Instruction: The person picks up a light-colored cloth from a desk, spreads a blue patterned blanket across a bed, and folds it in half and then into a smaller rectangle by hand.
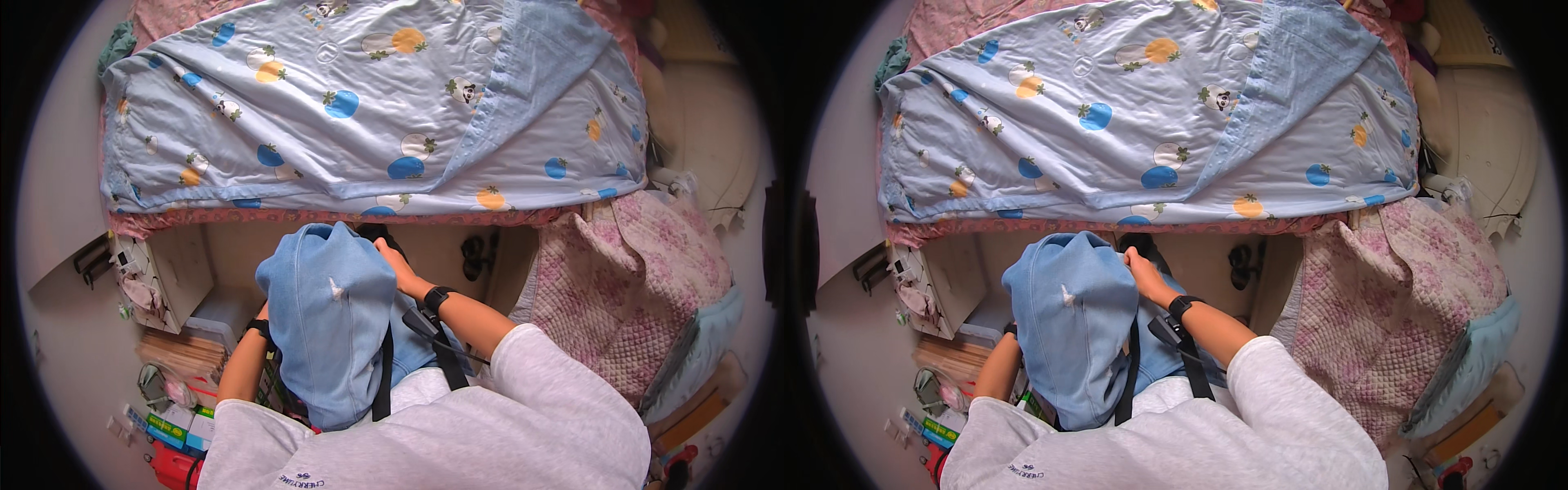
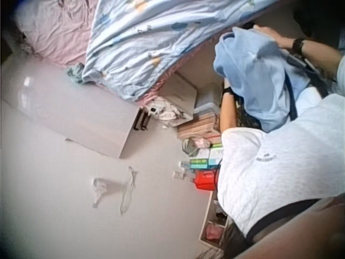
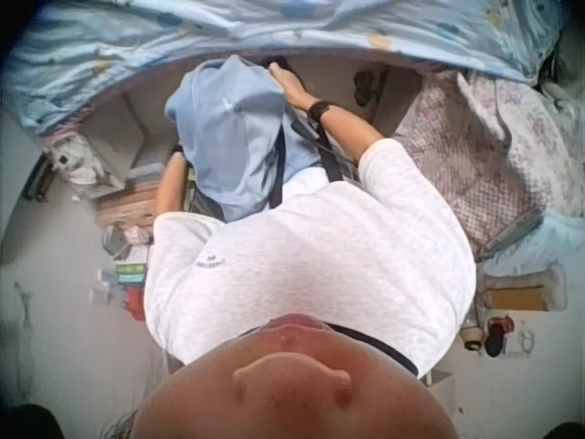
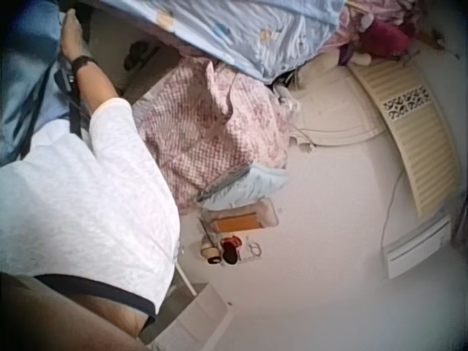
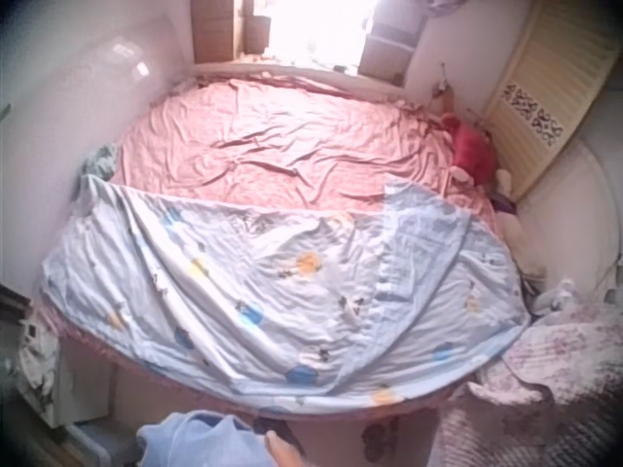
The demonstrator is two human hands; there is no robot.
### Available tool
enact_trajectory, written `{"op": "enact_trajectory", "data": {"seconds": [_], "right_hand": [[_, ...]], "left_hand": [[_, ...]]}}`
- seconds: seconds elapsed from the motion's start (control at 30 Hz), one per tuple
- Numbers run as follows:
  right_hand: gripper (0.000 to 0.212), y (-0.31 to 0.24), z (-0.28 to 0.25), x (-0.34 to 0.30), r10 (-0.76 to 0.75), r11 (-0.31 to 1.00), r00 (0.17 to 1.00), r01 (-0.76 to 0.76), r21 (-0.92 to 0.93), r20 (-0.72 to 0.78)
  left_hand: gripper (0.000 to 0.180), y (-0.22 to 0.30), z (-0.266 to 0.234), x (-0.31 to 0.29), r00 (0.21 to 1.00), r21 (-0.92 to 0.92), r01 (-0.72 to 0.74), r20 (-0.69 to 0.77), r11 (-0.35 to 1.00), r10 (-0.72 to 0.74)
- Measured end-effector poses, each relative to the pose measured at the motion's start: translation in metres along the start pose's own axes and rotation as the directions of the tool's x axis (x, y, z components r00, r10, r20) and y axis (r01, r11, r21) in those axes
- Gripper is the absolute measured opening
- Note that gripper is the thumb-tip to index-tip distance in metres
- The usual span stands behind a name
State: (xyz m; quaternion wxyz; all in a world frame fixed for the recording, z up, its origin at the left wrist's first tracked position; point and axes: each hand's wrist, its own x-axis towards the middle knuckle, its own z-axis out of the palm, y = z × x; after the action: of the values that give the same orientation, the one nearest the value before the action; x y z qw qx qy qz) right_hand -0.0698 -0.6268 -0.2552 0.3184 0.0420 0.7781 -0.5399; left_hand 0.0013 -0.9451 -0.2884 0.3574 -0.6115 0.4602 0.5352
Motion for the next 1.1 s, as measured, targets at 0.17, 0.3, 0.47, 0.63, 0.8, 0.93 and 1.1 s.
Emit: {"op": "enact_trajectory", "data": {"seconds": [0.17, 0.3, 0.47, 0.63, 0.8, 0.93, 1.1], "right_hand": [[0.032, 0.073, 0.044, -0.011, -0.083, 0.977, 0.996, 0.076, 0.197, 0.025], [0.030, 0.079, 0.056, -0.008, 0.159, 0.986, 0.987, -0.158, -0.058, -0.001], [0.025, 0.038, 0.029, 0.013, 0.647, 0.760, 0.762, -0.646, -0.063, -0.012], [0.019, 0.055, 0.000, 0.045, 0.500, 0.777, 0.806, -0.579, 0.246, 0.317], [0.024, 0.069, -0.077, 0.068, 0.602, 0.757, 0.750, -0.425, 0.497, -0.275], [0.039, 0.068, -0.108, 0.089, 0.736, 0.544, 0.649, -0.396, 0.740, -0.194], [0.038, 0.077, -0.122, 0.111, 0.835, 0.428, 0.514, -0.388, 0.816, -0.194]], "left_hand": [[0.019, -0.027, 0.000, -0.004, 0.997, 0.056, 0.075, 0.020, 0.996, -0.076], [0.019, -0.047, 0.006, -0.002, 0.988, 0.112, 0.133, 0.061, 0.985, -0.141], [0.018, -0.026, -0.003, 0.008, 0.980, 0.249, 0.138, 0.108, 0.959, -0.170], [0.018, 0.079, 0.012, 0.004, 0.972, 0.420, -0.172, 0.217, 0.891, 0.086], [0.021, 0.153, 0.032, -0.010, 0.906, 0.128, -0.421, 0.106, 0.898, 0.410], [0.033, 0.176, 0.052, 0.022, 0.911, -0.154, -0.341, 0.188, 0.928, 0.366], [0.038, 0.199, 0.089, 0.055, 0.979, -0.358, -0.148, 0.081, 0.922, 0.189]]}}
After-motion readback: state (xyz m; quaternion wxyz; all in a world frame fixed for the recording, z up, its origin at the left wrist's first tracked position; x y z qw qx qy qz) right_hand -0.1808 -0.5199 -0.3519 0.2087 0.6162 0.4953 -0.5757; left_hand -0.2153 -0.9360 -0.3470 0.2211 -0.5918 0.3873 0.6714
